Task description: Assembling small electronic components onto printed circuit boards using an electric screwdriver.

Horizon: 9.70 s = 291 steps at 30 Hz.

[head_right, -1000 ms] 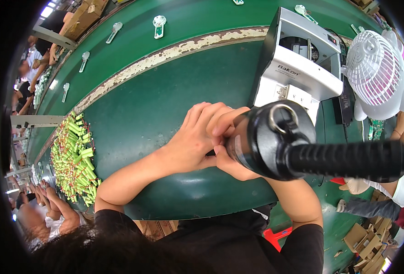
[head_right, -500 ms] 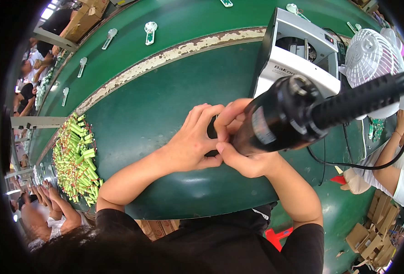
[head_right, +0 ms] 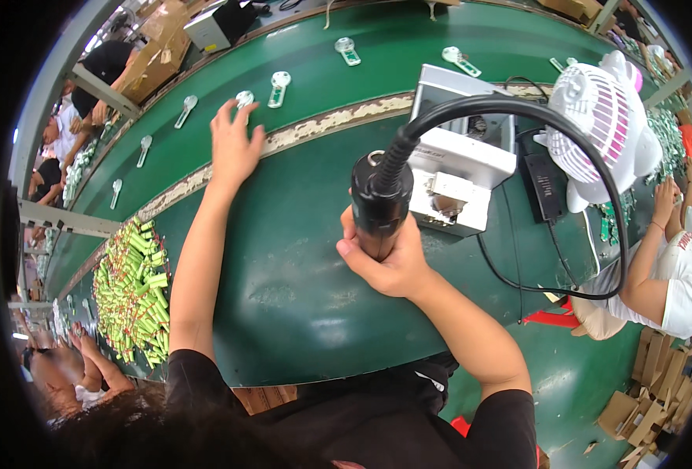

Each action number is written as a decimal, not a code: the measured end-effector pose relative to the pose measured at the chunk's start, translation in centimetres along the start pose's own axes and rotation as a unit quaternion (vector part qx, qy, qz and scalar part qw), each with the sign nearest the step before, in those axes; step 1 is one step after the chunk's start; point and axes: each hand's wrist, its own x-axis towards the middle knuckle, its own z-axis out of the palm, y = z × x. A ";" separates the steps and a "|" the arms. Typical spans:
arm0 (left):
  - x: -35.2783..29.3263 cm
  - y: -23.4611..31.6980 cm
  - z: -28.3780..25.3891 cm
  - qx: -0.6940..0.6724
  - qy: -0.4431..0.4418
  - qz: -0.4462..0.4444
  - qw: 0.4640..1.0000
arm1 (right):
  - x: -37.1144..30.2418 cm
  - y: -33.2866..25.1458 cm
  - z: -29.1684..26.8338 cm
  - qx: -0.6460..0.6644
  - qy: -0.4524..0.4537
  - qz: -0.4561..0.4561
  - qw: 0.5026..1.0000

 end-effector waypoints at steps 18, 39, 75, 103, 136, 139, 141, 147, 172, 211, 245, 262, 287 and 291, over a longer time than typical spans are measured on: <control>-1.5 1.3 -3.2 -0.179 -0.066 0.006 0.982 | 1.5 -4.5 -1.3 0.025 0.130 -0.162 0.978; -11.2 14.1 -7.0 -0.297 -0.215 0.217 0.904 | 1.9 -5.3 -2.2 -0.017 0.131 -0.098 0.986; -12.2 14.2 -5.9 -0.356 -0.221 0.219 0.881 | 0.9 0.1 -0.7 -0.098 -0.079 -0.122 0.985; 4.9 -2.0 3.5 -0.090 -0.085 0.051 0.991 | 1.2 -1.6 -0.4 -0.244 0.048 -0.174 0.953; -3.4 11.3 -2.3 -0.199 -0.259 0.118 0.938 | 2.0 -5.1 -2.8 -0.005 0.097 -0.153 0.983; -7.1 14.1 -5.4 -0.302 -0.264 0.059 0.914 | 1.9 -4.7 -2.8 -0.003 0.103 -0.148 0.984; -8.6 14.7 -6.9 -0.323 -0.296 0.048 0.898 | 2.0 -4.5 -2.7 -0.004 0.104 -0.138 0.985; -10.0 13.4 -7.0 -0.285 -0.230 0.178 0.913 | 1.9 -4.0 -1.8 -0.016 0.082 -0.119 0.989; -11.3 13.9 -6.5 -0.378 -0.219 0.207 0.875 | 0.8 -0.5 -0.5 -0.122 0.015 -0.143 0.982; 4.9 -0.2 5.4 -0.056 -0.160 -0.009 0.986 | 1.8 -3.0 0.0 0.076 0.123 -0.055 0.988; -13.3 14.5 -6.4 -0.347 -0.225 0.193 0.890 | 0.8 -1.6 -0.8 -0.080 -0.012 -0.091 0.993; -13.2 14.3 -6.6 -0.339 -0.224 0.205 0.890 | 0.9 -0.6 -0.7 -0.153 -0.103 -0.119 0.976; -3.3 5.6 0.9 -0.159 -0.073 0.038 0.984 | 0.0 0.5 0.4 -0.036 -0.019 -0.015 0.999; -3.6 6.2 0.2 -0.172 -0.076 0.076 0.979 | 0.4 0.1 0.4 -0.040 -0.014 0.002 0.999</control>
